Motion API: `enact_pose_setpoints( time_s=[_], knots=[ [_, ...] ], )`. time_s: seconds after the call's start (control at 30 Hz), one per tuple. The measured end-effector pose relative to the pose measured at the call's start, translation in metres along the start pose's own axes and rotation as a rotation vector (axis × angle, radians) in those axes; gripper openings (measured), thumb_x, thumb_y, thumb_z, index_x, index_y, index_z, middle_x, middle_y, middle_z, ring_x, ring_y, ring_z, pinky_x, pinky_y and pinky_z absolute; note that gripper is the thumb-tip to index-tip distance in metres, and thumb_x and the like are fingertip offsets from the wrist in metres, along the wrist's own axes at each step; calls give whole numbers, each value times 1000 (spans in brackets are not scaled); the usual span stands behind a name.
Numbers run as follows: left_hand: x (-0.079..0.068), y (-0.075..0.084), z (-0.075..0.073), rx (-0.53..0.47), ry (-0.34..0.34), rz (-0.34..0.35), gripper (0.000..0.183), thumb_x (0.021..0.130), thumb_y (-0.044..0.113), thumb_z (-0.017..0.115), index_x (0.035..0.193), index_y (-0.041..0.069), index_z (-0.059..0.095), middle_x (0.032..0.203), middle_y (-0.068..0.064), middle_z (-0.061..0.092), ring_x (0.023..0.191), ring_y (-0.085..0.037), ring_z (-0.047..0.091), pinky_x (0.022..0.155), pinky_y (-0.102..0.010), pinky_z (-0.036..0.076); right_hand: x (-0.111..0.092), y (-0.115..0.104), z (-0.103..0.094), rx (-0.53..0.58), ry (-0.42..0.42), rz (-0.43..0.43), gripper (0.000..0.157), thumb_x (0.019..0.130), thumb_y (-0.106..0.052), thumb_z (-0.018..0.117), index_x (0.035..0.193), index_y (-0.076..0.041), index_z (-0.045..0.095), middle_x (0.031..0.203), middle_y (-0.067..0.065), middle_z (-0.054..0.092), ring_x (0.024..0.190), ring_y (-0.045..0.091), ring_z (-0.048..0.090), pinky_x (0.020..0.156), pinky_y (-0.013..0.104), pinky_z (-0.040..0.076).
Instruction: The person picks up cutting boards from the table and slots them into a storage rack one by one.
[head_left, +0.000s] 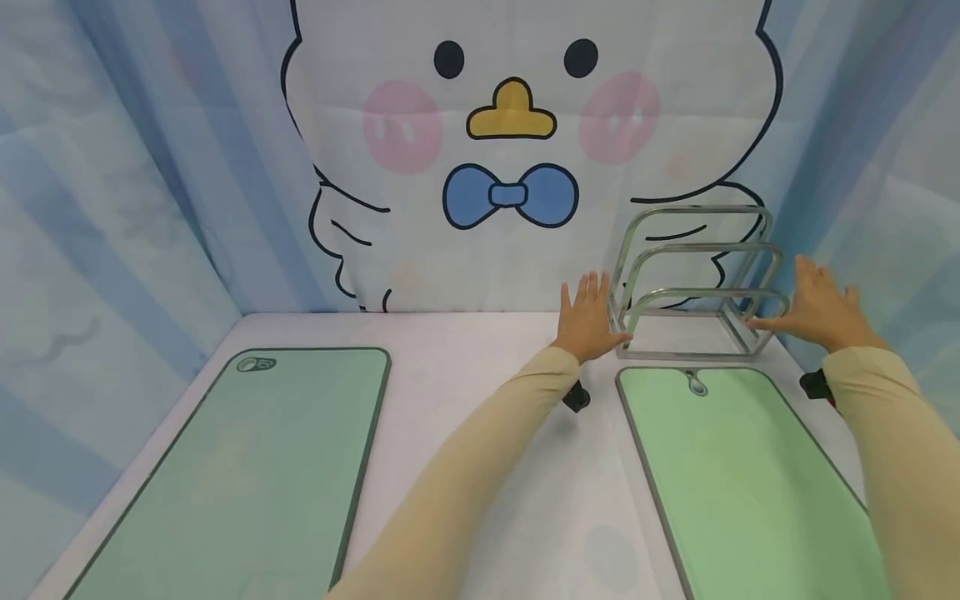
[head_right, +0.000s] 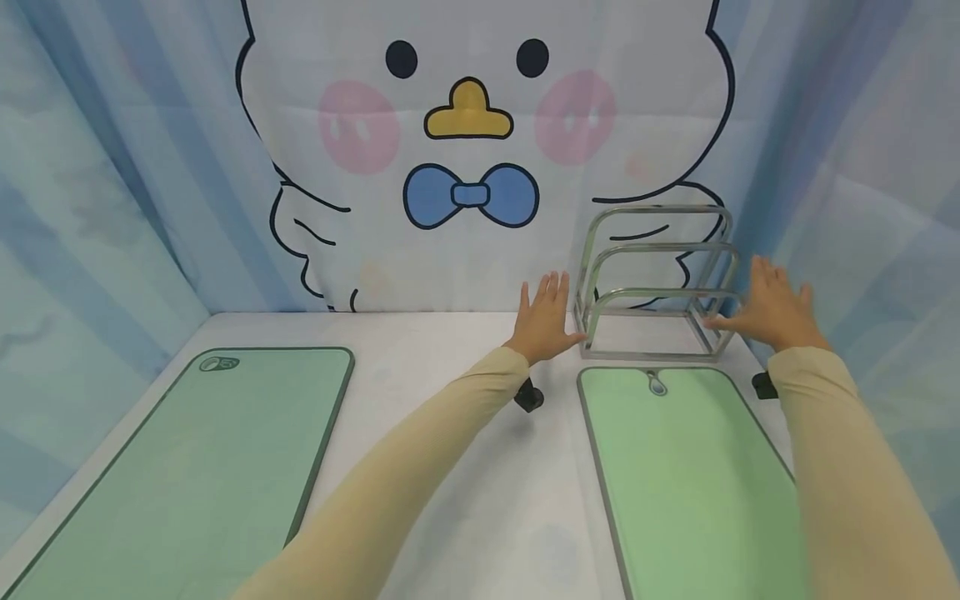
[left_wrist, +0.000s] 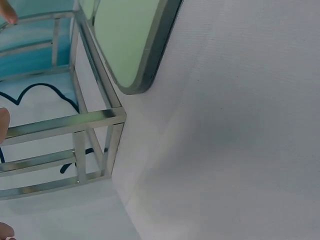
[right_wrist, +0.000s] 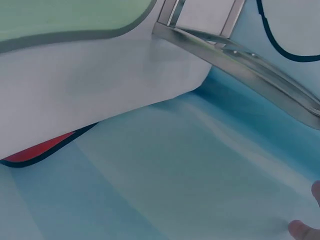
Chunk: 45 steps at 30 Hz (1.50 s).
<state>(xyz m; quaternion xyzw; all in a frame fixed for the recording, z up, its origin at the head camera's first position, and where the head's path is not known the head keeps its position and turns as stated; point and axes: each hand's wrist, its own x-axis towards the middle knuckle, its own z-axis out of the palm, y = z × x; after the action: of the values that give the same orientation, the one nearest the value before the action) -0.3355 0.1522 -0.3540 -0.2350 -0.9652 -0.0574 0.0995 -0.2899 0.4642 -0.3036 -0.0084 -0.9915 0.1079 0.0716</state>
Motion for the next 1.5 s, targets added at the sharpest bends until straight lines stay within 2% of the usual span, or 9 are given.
enact_pose_setpoints(
  time_s=[0.13, 0.3, 0.6, 0.73, 0.87, 1.1, 1.27, 1.37, 1.5],
  knots=[
    [6, 8, -1, 12, -7, 17, 102, 83, 68, 51, 152, 11, 3, 159, -4, 14, 147, -18, 13, 120, -44, 12, 7, 2, 4, -14, -19, 14, 137, 65, -62, 75, 145, 10, -10, 141, 45, 14, 125, 61, 16, 93, 80, 7],
    [12, 20, -5, -16, -29, 38, 102, 83, 66, 53, 152, 12, 2, 159, 0, 15, 147, -15, 12, 120, -44, 10, 14, 1, 8, -9, -68, 40, 144, 61, -71, 72, 145, 10, -12, 134, 47, 22, 119, 62, 22, 92, 79, 12],
    [19, 30, -11, -1, -50, 67, 103, 85, 63, 52, 152, 9, -4, 160, -1, 11, 147, -14, 14, 120, -42, 11, 18, 1, 6, -5, -72, 54, 139, 66, -74, 65, 145, 8, -14, 133, 47, 24, 115, 62, 28, 92, 79, 13],
    [20, 29, -14, -37, -51, 74, 102, 86, 60, 54, 151, 7, -5, 159, -2, 14, 146, -14, 15, 120, -42, 14, 18, 2, 4, -13, -58, 34, 129, 74, -70, 61, 145, 8, -14, 133, 47, 25, 113, 63, 31, 92, 78, 14],
    [21, 28, -13, -73, -44, 88, 100, 87, 56, 55, 151, 6, -3, 159, -4, 16, 146, -15, 18, 119, -42, 17, 20, 4, 4, -11, -46, 27, 123, 77, -73, 52, 146, 7, -9, 136, 44, 26, 111, 62, 34, 91, 77, 18],
    [24, 22, -9, -123, -6, 118, 97, 88, 50, 58, 151, 4, 0, 157, -4, 21, 145, -16, 23, 119, -40, 19, 21, 4, 3, -5, -31, 10, 100, 88, -50, 59, 147, 7, 1, 139, 40, 27, 109, 63, 36, 88, 75, 26],
    [22, 15, -10, -125, 33, 129, 91, 90, 46, 58, 151, 2, 7, 153, -5, 32, 141, -15, 31, 118, -38, 22, 19, 0, 3, 24, -52, 25, 105, 86, -59, 55, 147, 6, -1, 142, 38, 25, 111, 63, 33, 90, 74, 27],
    [21, 11, -11, -112, 64, 131, 89, 90, 45, 59, 150, 1, 10, 150, -6, 37, 138, -13, 36, 117, -36, 25, 18, -4, 2, 39, -51, 23, 108, 85, -61, 55, 148, 5, -2, 142, 37, 26, 108, 63, 36, 86, 72, 33],
    [21, 5, -10, -129, 85, 124, 87, 90, 44, 59, 150, 1, 13, 149, -6, 40, 136, -14, 39, 117, -35, 26, 18, -10, 2, 55, -38, 10, 106, 85, -57, 59, 148, 5, 1, 142, 36, 29, 107, 63, 37, 83, 70, 36]
  ],
)
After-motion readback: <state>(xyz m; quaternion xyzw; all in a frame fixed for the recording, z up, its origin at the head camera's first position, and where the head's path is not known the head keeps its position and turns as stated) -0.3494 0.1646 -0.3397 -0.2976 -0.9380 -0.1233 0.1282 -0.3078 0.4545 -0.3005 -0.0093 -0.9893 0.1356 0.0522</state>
